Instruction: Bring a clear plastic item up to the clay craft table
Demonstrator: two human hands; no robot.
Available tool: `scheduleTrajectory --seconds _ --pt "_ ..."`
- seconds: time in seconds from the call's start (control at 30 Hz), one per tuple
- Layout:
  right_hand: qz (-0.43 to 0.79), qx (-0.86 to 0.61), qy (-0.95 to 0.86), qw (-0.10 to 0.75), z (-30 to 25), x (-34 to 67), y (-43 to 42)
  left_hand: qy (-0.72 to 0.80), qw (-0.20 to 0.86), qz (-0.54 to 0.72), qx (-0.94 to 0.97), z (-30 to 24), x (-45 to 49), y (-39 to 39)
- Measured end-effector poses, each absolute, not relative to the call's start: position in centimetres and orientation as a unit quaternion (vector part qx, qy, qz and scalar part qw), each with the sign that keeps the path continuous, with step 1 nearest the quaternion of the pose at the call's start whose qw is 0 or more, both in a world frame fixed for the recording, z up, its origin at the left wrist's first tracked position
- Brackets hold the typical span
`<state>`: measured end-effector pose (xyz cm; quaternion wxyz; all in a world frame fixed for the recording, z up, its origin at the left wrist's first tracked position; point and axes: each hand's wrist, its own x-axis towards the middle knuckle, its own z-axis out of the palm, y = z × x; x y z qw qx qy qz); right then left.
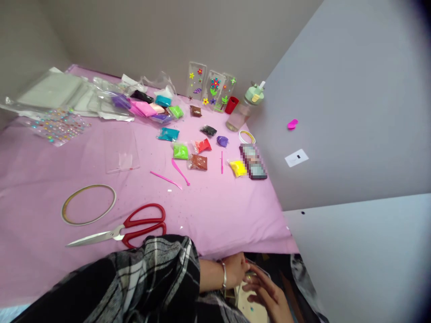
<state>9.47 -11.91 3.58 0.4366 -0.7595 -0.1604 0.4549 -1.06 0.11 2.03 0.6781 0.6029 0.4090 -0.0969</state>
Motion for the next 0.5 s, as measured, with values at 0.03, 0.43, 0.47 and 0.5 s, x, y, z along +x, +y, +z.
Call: scheduleTrajectory --seconds 0.03,0.43,0.47,0.5 --pt "0.458 -0.757 -0.160 0.438 3.6 9.5 -11.9 0.408 0.677 -0.100 0.605 2.1 -1.1 0.2" --pt "0.473 -0.746 -0.080 0.462 2.0 11.0 -12.8 0.392 0.689 -0.134 0.594 2.5 -1.3 0.8" --pt "0.459 -0.757 -0.055 0.462 1.6 11.6 -12.9 0.395 0.691 -0.137 0.590 2.5 -1.4 0.7" --pt "0.444 -0.766 -0.033 0.464 1.2 12.2 -13.0 0.400 0.695 -0.135 0.582 2.4 -1.4 0.6"
